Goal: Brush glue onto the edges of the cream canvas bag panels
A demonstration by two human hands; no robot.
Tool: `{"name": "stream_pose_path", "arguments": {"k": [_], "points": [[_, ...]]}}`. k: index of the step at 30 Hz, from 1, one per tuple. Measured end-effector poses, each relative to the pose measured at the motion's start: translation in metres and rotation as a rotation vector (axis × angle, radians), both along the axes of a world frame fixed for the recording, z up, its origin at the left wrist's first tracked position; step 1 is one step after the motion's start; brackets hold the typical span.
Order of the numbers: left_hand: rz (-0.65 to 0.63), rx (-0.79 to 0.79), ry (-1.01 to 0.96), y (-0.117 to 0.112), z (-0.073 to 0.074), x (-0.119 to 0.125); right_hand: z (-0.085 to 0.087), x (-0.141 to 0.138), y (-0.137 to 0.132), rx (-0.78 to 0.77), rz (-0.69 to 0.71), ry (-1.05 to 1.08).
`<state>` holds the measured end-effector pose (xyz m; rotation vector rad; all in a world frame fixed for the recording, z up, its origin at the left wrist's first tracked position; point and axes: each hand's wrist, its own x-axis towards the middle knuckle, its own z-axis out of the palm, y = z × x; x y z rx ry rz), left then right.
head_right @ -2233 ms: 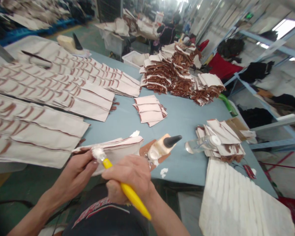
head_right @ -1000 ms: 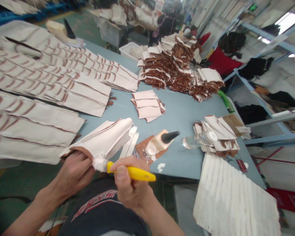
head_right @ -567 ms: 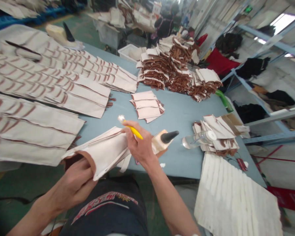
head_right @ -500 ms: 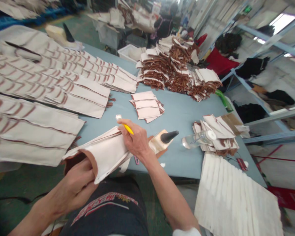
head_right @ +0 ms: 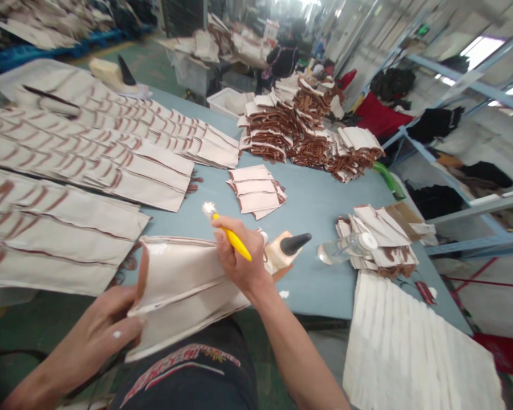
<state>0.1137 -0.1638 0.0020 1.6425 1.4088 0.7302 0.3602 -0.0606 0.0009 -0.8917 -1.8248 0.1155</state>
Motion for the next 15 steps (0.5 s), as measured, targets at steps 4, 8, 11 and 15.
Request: {"name": "stream_pose_path", "arguments": {"k": [4, 8, 11, 15], "points": [[0.054, 0.055, -0.021, 0.02, 0.004, -0.005, 0.011, 0.005, -0.008, 0.041, 0.012, -0.002], [0.178, 0.255, 0.141, 0.03, 0.005, -0.01, 0.013, 0.007, -0.012, 0.032, 0.017, 0.017], [0.336, 0.432, 0.362, 0.027, 0.006, -0.014, 0.013, 0.009, -0.012, 0.056, 0.027, 0.029], [0.23, 0.33, 0.208, 0.025, 0.016, -0.005, 0.009, 0.011, -0.013, 0.087, 0.029, 0.005]]}}
